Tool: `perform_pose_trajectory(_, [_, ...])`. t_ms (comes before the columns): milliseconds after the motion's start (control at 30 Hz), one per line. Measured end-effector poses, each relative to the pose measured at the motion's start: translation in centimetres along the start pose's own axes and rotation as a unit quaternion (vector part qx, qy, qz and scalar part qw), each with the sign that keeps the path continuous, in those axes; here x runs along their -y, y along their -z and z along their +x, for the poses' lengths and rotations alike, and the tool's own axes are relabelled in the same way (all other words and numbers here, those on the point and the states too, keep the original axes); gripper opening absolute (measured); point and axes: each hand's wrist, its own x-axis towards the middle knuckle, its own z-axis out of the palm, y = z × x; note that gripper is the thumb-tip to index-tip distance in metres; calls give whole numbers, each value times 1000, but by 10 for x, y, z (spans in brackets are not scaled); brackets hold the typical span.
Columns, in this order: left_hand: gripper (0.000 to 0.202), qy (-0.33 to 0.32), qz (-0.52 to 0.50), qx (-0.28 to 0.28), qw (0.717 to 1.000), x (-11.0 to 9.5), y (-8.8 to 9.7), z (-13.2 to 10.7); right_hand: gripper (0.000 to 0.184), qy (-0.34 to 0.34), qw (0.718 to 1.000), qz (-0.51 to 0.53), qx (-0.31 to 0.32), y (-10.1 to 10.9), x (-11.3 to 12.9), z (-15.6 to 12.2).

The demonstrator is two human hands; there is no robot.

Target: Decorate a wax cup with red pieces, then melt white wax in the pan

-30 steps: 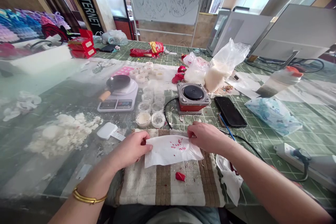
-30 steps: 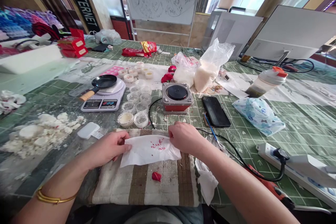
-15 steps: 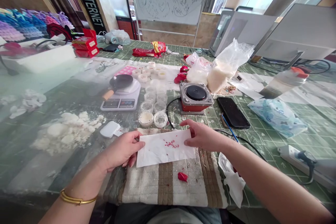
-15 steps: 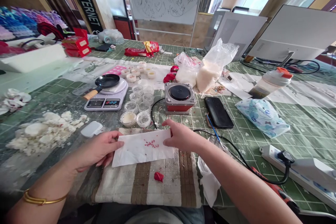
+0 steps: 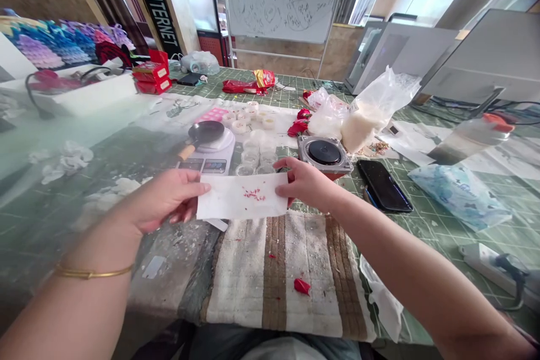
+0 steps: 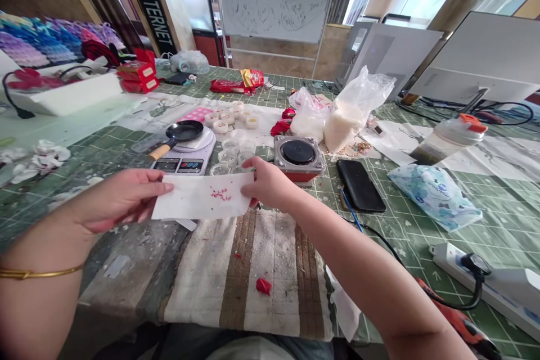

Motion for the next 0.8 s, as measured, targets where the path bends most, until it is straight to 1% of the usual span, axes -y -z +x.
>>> perform_pose_trajectory(100, [12, -34, 25, -37, 998, -18, 8, 3, 49, 25, 999, -25, -37, -5, 17, 15])
perform_pose_trajectory(167, [12, -57, 37, -58, 996, -25, 9, 5, 48, 44, 992, -80, -81, -9, 24, 21])
perform_pose_trajectory(233, [14, -75, 54, -75, 993, -27, 7, 8, 44, 76, 975, -157, -136, -15, 26, 24])
perform_pose_trajectory(300, [16, -93, 76, -83, 989, -22, 2, 10, 39, 111, 953, -225, -168, -22, 22, 24])
perform_pose_trajectory(467, [17, -104, 126, -71, 984, -1, -7, 10, 26, 186, 918, -315, -154, -37, 3, 15])
perform_pose_trajectory(533, [17, -108, 138, -69, 982, 4, -9, 7, 24, 197, 907, -340, -150, -39, -1, 11])
perform_pose_trajectory(600, [18, -111, 147, -69, 980, 4, -11, 5, 23, 194, 899, -368, -136, -40, -1, 9])
perform_pose_trajectory(700, [19, -108, 156, -69, 979, 3, -12, 2, 24, 188, 896, -381, -130, -39, -1, 7])
perform_pose_trajectory(800, [18, -103, 161, -67, 979, 3, -13, 2, 23, 178, 903, -370, -126, -39, -1, 7])
